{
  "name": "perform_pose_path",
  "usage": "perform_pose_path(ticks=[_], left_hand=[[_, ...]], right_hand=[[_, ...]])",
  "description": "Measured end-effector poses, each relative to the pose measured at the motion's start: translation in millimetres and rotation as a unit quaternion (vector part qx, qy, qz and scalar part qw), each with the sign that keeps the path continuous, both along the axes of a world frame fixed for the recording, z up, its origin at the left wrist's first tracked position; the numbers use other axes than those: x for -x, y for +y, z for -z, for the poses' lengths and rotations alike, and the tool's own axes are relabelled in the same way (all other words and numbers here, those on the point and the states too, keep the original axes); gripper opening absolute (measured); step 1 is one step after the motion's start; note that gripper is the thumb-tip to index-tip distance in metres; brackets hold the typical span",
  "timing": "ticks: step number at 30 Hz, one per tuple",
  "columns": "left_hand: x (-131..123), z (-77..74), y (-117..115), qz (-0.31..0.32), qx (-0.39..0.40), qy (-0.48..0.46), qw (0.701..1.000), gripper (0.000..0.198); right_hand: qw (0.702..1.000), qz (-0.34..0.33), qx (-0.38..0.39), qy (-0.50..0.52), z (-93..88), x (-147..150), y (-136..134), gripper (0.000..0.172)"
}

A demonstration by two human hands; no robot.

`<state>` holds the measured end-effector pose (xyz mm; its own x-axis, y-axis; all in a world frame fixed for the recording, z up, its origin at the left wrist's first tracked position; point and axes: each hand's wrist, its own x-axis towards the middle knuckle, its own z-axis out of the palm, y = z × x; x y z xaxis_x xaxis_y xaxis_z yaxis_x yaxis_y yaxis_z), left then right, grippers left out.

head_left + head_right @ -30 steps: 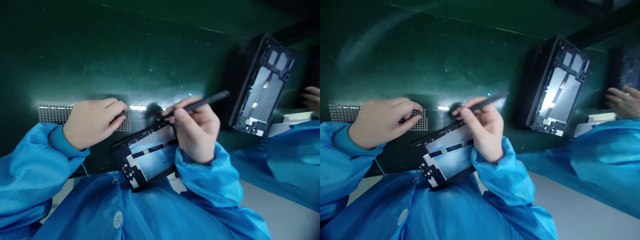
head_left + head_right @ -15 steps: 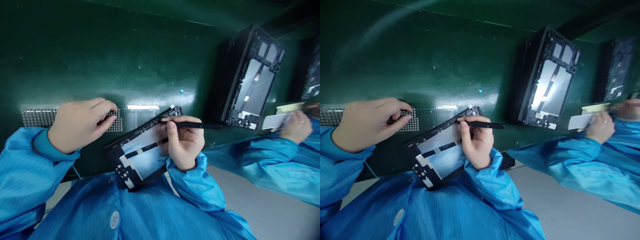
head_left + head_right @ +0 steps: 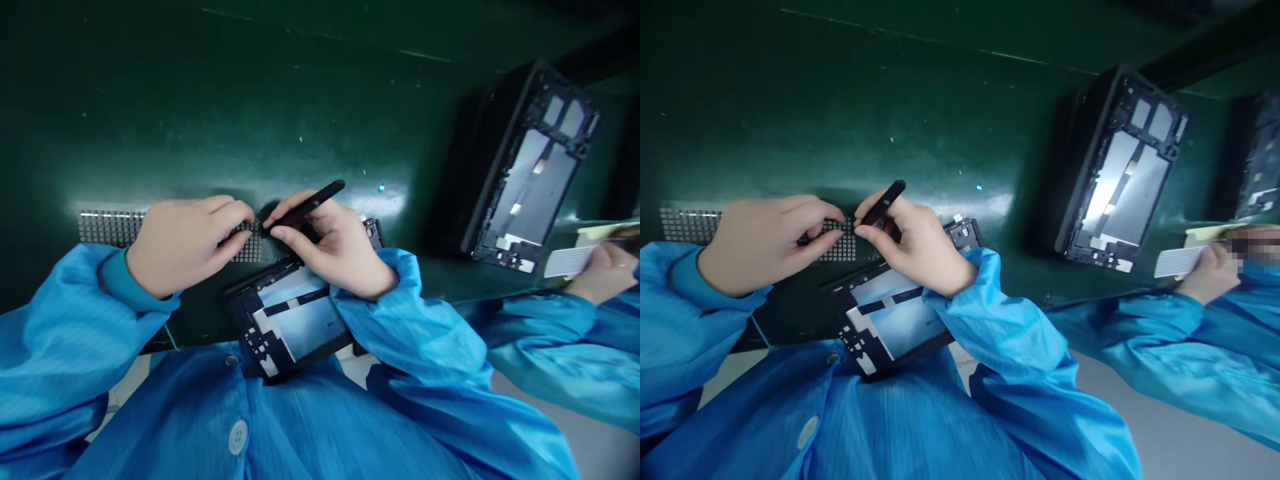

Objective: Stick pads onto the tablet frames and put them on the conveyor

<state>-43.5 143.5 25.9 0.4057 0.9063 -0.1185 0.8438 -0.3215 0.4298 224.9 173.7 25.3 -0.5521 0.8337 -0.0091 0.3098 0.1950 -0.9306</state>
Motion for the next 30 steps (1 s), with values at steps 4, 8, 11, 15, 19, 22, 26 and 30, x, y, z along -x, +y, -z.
perform_pose_path(ticks=[4, 8, 11, 15, 19, 22, 26, 30], left_hand=[[-1.8, -1.5, -0.5, 0.013, 0.0, 0.034, 0.999, 0.037], [-3.2, -2.9, -1.8, 0.021, 0.0, 0.044, 0.999, 0.038], [-1.6, -1.0, -0.5, 0.015, 0.007, 0.039, 0.999, 0.038], [4.5, 0.6, 3.3, 0.008, 0.004, 0.015, 1.0, 0.037], [-1.2, -14.6, -10.6, 0.004, -0.013, 0.004, 1.0, 0.042], [-19.4, -29.6, -36.7, 0.003, -0.008, 0.007, 1.0, 0.051], [-44.7, -30.3, -66.4, 0.04, 0.034, -0.005, 0.999, 0.077], [-57.2, -21.1, -75.1, 0.065, 0.01, 0.044, 0.997, 0.088]], right_hand=[[0.999, 0.006, 0.03, 0.013, 8.7, -0.5, -1.8, 0.028], [1.0, 0.002, 0.012, -0.006, 4.4, 0.5, -5.0, 0.026], [1.0, 0.003, 0.014, -0.005, 4.3, 6.2, 0.9, 0.032], [0.987, 0.045, 0.139, 0.074, -1.4, -4.1, 3.5, 0.053], [0.965, 0.202, 0.13, 0.105, -20.1, -54.5, -36.9, 0.043], [0.932, 0.354, 0.023, 0.076, -26.7, -97.0, -95.0, 0.029], [0.894, 0.448, -0.013, 0.033, -14.4, -125.0, -162.3, 0.019], [0.905, 0.424, -0.03, 0.02, 6.9, -126.6, -180.2, 0.011]])
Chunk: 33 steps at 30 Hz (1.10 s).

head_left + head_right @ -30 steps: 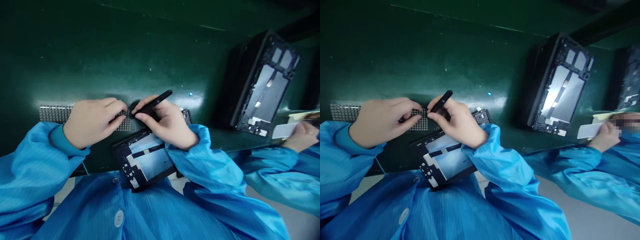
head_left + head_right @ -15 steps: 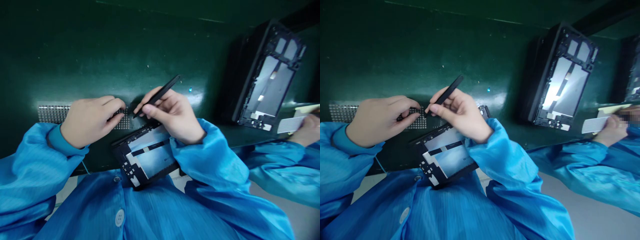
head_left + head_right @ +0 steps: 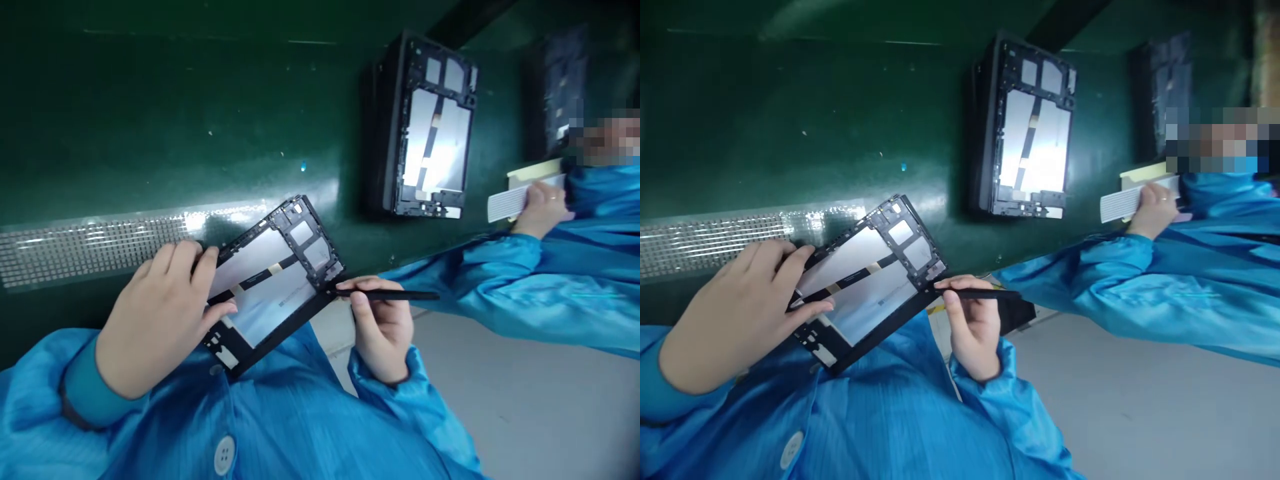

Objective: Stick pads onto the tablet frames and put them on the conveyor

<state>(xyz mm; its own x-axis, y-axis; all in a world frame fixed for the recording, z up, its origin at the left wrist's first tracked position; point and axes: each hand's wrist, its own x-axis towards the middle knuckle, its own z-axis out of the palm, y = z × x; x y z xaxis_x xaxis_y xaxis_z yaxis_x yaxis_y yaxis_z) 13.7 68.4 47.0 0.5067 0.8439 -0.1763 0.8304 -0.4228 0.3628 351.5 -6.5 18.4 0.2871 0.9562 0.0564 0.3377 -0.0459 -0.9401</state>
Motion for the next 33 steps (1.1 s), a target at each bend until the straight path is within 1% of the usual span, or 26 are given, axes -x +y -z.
perform_pose_path(ticks=[2, 5, 8, 13, 17, 18, 20, 21, 22, 23, 24, 26, 27, 28, 29, 30, 31, 33], left_hand=[[-2.0, 0.9, 0.0, 0.009, -0.021, 0.019, 1.0, 0.088], [-2.4, -0.8, 1.1, 0.011, -0.031, 0.021, 0.999, 0.089], [-1.9, -2.2, 1.9, 0.004, -0.022, 0.016, 1.0, 0.087], [-1.8, -2.6, 2.3, 0.008, -0.021, 0.021, 1.0, 0.087], [0.4, -0.9, 3.8, 0.005, -0.012, 0.011, 1.0, 0.087], [1.4, -0.1, 4.3, 0.004, -0.01, 0.007, 1.0, 0.086], [3.1, 1.5, 4.7, 0.001, -0.006, -0.003, 1.0, 0.083], [3.3, 2.5, 4.3, -0.002, -0.004, -0.013, 1.0, 0.08], [2.8, 3.5, 3.3, -0.004, -0.002, -0.026, 1.0, 0.077], [1.4, 4.7, 1.8, -0.005, -0.001, -0.04, 0.999, 0.073], [-0.7, 6.4, -0.2, -0.005, -0.001, -0.053, 0.999, 0.07], [-6.8, 11.1, -4.6, -0.008, -0.001, -0.074, 0.997, 0.069], [-10.1, 14.2, -6.4, -0.014, 0.001, -0.085, 0.996, 0.069], [-12.9, 17.5, -7.5, -0.027, 0.006, -0.099, 0.995, 0.069], [-15.1, 20.7, -7.7, -0.043, 0.013, -0.12, 0.992, 0.068], [-16.4, 23.3, -7.0, -0.062, 0.024, -0.149, 0.987, 0.068], [-16.8, 25.0, -5.5, -0.082, 0.038, -0.182, 0.979, 0.066], [-15.8, 25.3, -0.7, -0.118, 0.062, -0.247, 0.96, 0.062]], right_hand=[[1.0, -0.023, -0.013, 0.002, 7.7, 0.6, 3.9, 0.009], [0.999, -0.038, -0.014, -0.004, 13.1, -0.7, 10.1, 0.009], [0.999, -0.044, -0.013, -0.009, 13.1, -2.7, 10.7, 0.009], [0.998, -0.051, -0.035, -0.02, 13.1, 2.0, 9.8, 0.009], [0.992, -0.058, -0.086, -0.07, 18.0, 4.9, 9.6, 0.018], [0.991, -0.045, -0.101, -0.081, 19.2, 2.9, 7.9, 0.018], [0.988, 0.022, -0.13, -0.086, 20.4, -3.5, 1.0, 0.01], [0.987, 0.05, -0.129, -0.081, 20.0, -6.8, -4.3, 0.008], [0.989, 0.059, -0.112, -0.072, 19.0, -8.9, -10.8, 0.013], [0.994, 0.042, -0.083, -0.06, 17.6, -9.1, -18.2, 0.017], [0.998, 0.001, -0.044, -0.05, 16.0, -6.8, -26.1, 0.017], [0.993, -0.113, 0.019, -0.031, 13.6, 4.8, -41.5, 0.005], [0.987, -0.153, 0.034, -0.016, 13.0, 13.1, -47.6, 0.017], [0.983, -0.179, 0.044, 0.002, 12.5, 21.7, -51.7, 0.031], [0.98, -0.189, 0.053, 0.024, 11.7, 29.7, -53.1, 0.042], [0.98, -0.183, 0.063, 0.047, 10.1, 36.4, -51.2, 0.047], [0.981, -0.163, 0.073, 0.07, 7.2, 41.4, -45.8, 0.046], [0.986, -0.098, 0.085, 0.109, -2.7, 46.9, -23.4, 0.039]])
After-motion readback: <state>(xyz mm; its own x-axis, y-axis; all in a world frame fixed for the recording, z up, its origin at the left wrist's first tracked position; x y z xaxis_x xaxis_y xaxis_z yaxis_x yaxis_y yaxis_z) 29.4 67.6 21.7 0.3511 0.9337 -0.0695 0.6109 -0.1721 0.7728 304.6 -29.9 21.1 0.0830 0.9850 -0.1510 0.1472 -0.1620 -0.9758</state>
